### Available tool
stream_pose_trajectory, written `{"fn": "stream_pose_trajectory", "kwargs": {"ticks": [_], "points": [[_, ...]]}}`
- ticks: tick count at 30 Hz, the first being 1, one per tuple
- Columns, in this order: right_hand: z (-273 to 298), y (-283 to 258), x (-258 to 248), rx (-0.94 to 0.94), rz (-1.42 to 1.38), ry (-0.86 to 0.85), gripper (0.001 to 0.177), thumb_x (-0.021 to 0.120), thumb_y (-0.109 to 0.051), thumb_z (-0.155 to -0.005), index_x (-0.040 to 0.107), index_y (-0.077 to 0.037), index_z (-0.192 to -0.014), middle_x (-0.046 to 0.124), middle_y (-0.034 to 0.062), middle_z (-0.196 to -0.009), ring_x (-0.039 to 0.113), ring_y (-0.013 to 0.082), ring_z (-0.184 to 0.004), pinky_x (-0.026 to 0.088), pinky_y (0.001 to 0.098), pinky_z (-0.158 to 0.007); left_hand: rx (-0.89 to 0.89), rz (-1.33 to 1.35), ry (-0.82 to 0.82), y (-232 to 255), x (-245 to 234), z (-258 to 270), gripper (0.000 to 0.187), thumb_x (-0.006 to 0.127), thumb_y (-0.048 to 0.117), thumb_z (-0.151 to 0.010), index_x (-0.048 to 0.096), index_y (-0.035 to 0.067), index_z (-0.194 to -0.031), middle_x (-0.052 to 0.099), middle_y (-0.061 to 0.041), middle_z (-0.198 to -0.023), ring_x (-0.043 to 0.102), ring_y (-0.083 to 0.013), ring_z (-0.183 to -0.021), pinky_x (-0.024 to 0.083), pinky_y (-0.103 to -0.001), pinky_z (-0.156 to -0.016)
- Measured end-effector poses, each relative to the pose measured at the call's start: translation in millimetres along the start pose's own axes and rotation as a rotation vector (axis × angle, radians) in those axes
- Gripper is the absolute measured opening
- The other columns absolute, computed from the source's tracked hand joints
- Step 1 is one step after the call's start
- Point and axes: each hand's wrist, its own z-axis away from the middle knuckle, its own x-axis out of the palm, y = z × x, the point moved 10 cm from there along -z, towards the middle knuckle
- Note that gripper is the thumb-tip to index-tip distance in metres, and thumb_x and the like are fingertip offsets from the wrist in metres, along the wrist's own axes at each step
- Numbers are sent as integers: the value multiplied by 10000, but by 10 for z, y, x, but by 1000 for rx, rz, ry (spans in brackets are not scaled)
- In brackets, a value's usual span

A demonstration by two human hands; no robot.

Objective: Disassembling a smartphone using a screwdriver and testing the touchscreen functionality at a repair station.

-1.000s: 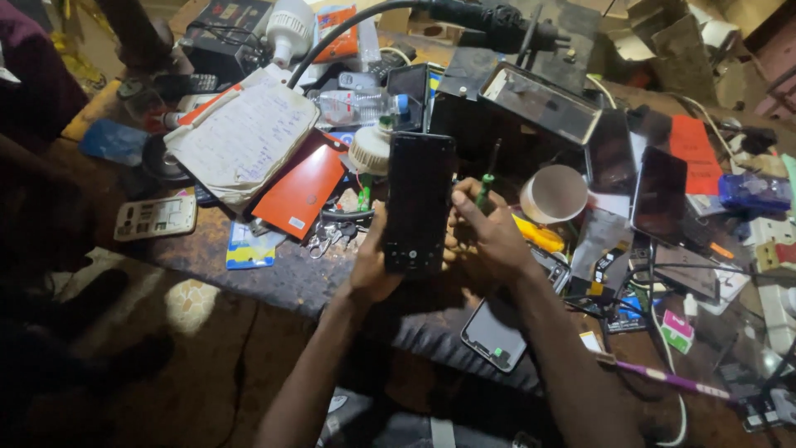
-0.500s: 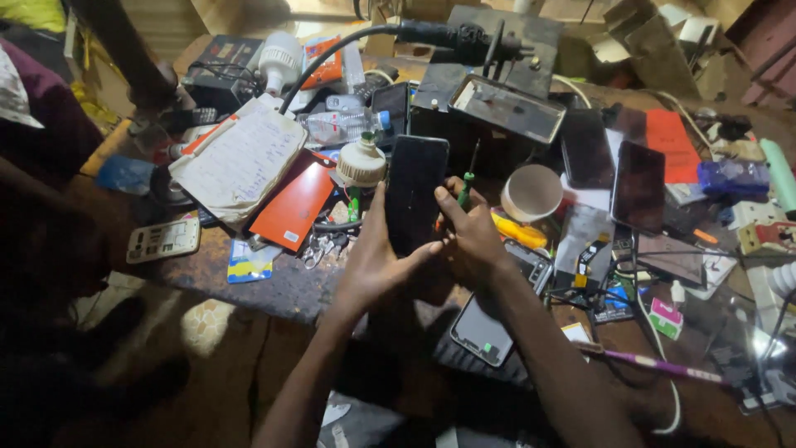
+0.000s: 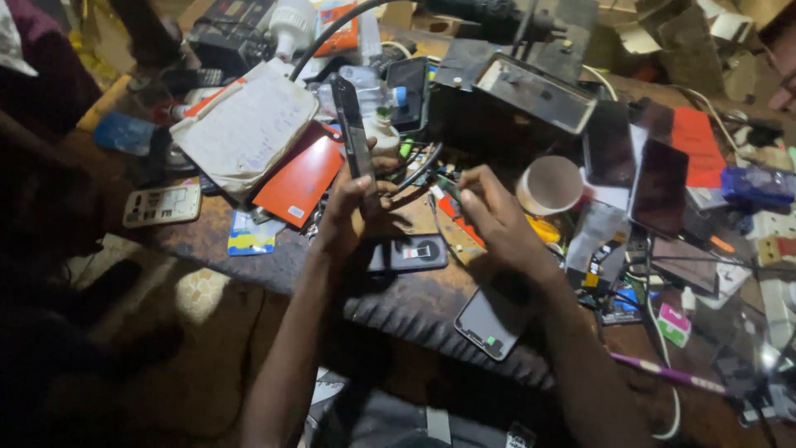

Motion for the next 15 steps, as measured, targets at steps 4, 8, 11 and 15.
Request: {"fn": "stream_pose_trajectory", "kwargs": {"ticks": [4,8,11,15], "points": [[138,-220,170,-18,146,-131,220,628,-187,-1051,672,-82,-1239,682,178,-758,649,285,-747,561,442,-741,12,104,24,-216,-498,-105,864,699,481,-860,451,62,-1574,653,-184,-1422,761,-229,-985,678,-294,-717],[339,-102,374,42,231,-193,253,745,-200,-953,753,-153,-1201,779,156,-770,730,292,-715,593,426,-708,29,367,-13,-175,-454,-40,740,635,363,-948,459,23,-1580,690,-236,-1279,776,-276,-940,696,-314,-667],[364,51,472,85,282,-190,271,778,-235,-928,780,-203,-1197,796,133,-770,759,288,-691,606,408,-670,32,348,7,-114,-456,-51,704,587,388,-1002,451,22,-1589,708,-228,-1223,783,-265,-931,699,-314,-676],[319,-60,482,131,299,-152,278,819,-232,-906,807,-188,-1181,803,143,-759,783,331,-675,614,417,-621,-4,311,34,-14,-432,-9,670,575,459,-1026,521,42,-1547,726,-214,-1225,795,-258,-954,703,-317,-729]]}}
